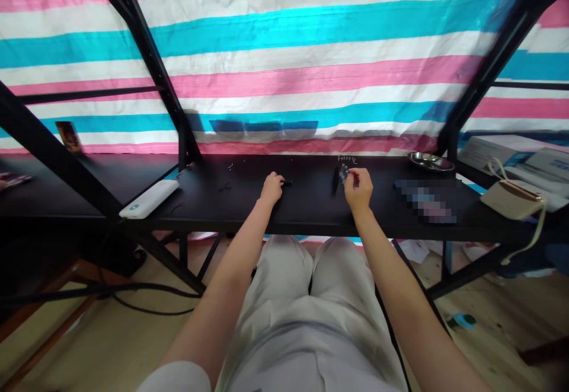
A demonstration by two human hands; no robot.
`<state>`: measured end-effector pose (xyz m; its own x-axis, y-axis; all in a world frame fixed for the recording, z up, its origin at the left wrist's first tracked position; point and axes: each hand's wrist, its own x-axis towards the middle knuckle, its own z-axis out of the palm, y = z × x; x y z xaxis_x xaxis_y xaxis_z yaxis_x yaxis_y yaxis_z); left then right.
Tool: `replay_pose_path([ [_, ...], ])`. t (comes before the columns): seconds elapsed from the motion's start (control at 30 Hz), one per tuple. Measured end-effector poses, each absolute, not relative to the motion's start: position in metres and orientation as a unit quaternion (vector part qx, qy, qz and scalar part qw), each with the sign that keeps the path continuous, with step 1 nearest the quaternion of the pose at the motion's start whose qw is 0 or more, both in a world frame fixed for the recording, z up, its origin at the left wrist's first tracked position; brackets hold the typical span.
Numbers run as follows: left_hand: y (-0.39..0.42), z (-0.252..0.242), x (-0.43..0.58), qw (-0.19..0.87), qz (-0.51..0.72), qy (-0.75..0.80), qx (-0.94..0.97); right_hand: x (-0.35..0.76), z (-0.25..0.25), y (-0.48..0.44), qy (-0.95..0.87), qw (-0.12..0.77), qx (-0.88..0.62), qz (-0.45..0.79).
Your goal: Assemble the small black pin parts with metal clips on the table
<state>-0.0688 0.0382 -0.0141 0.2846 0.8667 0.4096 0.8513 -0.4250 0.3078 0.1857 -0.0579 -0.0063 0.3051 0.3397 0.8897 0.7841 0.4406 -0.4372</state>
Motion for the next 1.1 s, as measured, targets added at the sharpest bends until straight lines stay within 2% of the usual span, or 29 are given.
replay_pose_path([
  [0.37, 0.054, -0.019, -0.075, 0.156, 0.444, 0.585, 0.661, 0.186, -0.007, -0.058, -0.554, 0.63, -0.519, -0.166],
  [0.5, 0.051, -0.015, -0.075, 0.163, 0.471, 0.574, 0.649, 0.186, -0.007, -0.058, -0.549, 0.625, -0.531, -0.163],
  [1.1, 0.043, -0.004, -0.076, 0.119, 0.37, 0.704, 0.595, 0.187, -0.006, -0.059, -0.543, 0.653, -0.496, -0.181],
])
